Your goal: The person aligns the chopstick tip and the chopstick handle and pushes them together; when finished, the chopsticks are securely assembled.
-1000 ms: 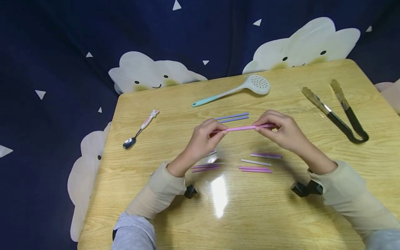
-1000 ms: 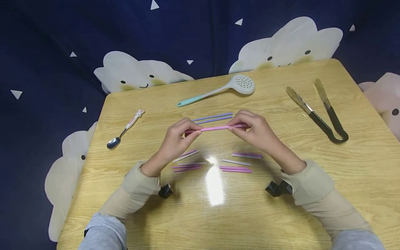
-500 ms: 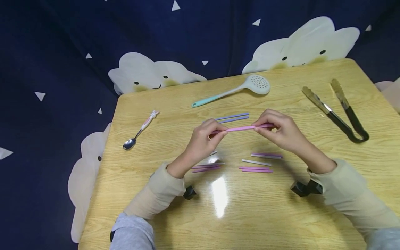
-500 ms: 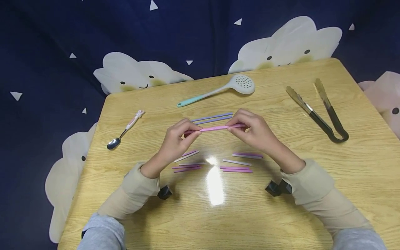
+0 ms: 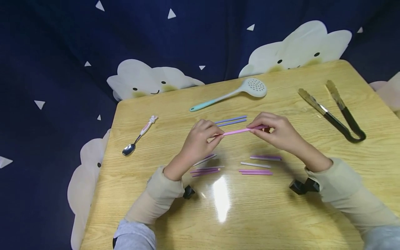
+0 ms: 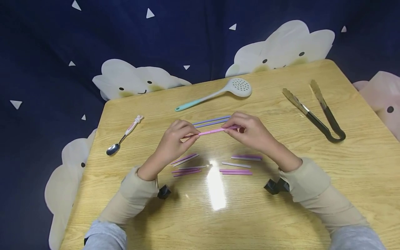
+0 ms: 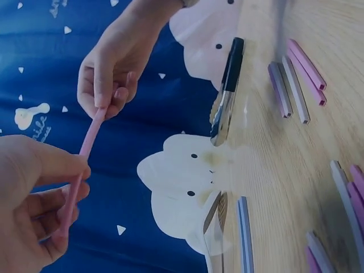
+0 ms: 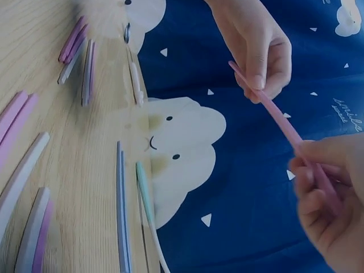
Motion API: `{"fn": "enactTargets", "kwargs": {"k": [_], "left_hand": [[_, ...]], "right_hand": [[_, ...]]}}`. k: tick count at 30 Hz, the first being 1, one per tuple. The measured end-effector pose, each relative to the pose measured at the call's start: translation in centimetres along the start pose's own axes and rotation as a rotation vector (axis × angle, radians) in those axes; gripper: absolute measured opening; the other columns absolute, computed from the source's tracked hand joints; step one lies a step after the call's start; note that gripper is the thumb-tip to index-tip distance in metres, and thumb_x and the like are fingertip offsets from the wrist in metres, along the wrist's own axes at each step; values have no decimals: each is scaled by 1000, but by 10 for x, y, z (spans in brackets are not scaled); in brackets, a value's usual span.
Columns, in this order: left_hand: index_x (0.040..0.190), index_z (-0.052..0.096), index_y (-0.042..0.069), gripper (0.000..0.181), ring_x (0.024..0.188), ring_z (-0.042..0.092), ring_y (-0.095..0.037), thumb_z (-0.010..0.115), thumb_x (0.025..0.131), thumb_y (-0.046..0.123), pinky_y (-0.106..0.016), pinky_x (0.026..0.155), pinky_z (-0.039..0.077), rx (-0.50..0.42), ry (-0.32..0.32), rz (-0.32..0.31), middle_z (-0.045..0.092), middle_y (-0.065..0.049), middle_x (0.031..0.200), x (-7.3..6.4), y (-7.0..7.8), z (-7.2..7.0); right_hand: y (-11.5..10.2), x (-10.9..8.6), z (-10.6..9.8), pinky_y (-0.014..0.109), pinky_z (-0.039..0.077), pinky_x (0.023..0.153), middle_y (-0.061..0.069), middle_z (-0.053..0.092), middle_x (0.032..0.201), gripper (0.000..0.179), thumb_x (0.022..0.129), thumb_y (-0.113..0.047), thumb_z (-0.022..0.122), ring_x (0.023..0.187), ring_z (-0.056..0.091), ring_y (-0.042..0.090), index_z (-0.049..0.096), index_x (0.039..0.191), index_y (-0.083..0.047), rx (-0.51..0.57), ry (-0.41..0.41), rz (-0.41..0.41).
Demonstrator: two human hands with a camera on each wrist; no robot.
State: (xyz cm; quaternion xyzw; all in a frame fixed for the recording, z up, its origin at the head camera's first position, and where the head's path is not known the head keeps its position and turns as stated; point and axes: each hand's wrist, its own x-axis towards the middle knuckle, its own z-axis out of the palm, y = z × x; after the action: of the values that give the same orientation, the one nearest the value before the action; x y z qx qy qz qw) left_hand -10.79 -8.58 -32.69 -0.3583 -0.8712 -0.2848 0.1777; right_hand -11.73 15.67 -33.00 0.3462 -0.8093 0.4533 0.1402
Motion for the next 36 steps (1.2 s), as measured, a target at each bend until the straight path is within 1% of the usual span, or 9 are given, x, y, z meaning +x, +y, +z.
{"fn": "enactTargets", "kwargs": {"k": [4, 7, 10, 12, 15, 19, 22, 29, 36], "left_hand": [[81, 69, 7, 4, 77, 52, -18, 68, 79, 11, -27, 71, 44, 45, -34, -20, 60, -3, 82, 0, -3, 2], [82, 69, 8, 5, 76, 53, -17, 68, 79, 11, -24, 66, 44, 39, -67, -85, 61, -2, 83, 0, -10, 5], [84, 69, 8, 5, 74, 52, -15, 67, 80, 12, -23, 62, 44, 35, -94, -174, 61, -2, 83, -1, -21, 11], [85, 69, 8, 6, 73, 52, -14, 66, 81, 12, -22, 61, 43, 37, -116, -226, 60, -2, 84, -3, -28, 14], [88, 69, 8, 8, 72, 51, -15, 65, 82, 12, -22, 59, 43, 43, -159, -285, 59, -2, 85, -5, -36, 18], [90, 68, 8, 10, 73, 52, -15, 63, 84, 14, -24, 60, 44, 51, -227, -328, 59, -3, 87, -5, -45, 24], [91, 68, 8, 10, 75, 54, -15, 62, 85, 13, -24, 62, 45, 46, -272, -345, 59, -3, 86, -4, -53, 30], [92, 68, 8, 10, 78, 55, -16, 62, 84, 12, -24, 64, 46, 61, -369, -369, 59, -4, 85, 0, -68, 48], [92, 68, 6, 12, 78, 56, -17, 64, 83, 12, -22, 65, 48, 143, -398, -318, 61, -5, 85, -1, -77, 66]], "right_hand": [[7, -3, -3, 15, 41, 55, 2, 62, 83, 23, 72, 11, 66, 68, 51, 5, 67, 91, -3, -82, -82, 37], [13, -8, -6, 21, 44, 56, 5, 61, 90, 29, 77, 6, 64, 73, 53, 10, 61, 105, -2, -175, -111, 120], [24, -16, -9, 28, 46, 59, 9, 58, 95, 37, 80, 2, 62, 77, 54, 16, 54, 116, -2, -244, -124, 225], [32, -25, -10, 32, 46, 60, 11, 57, 98, 36, 82, -1, 61, 78, 54, 18, 53, 117, -2, -260, -160, 285], [43, -40, -8, 32, 45, 59, 11, 57, 97, 28, 83, -1, 60, 78, 53, 19, 57, 111, -1, -263, -258, 330], [52, -58, -1, 29, 46, 60, 6, 59, 91, 20, 81, -2, 62, 76, 54, 16, 62, 101, -3, -253, -407, 336], [54, -68, 5, 30, 47, 63, 3, 59, 89, 18, 81, -6, 64, 77, 55, 14, 64, 99, -4, -248, -467, 331], [55, -80, 15, 30, 45, 63, -1, 59, 87, 16, 78, -10, 68, 75, 53, 11, 65, 94, -8, -263, -468, 270], [58, -86, 19, 32, 44, 64, -2, 58, 86, 15, 77, -9, 68, 75, 51, 12, 66, 92, -10, -315, -458, 243]]}}
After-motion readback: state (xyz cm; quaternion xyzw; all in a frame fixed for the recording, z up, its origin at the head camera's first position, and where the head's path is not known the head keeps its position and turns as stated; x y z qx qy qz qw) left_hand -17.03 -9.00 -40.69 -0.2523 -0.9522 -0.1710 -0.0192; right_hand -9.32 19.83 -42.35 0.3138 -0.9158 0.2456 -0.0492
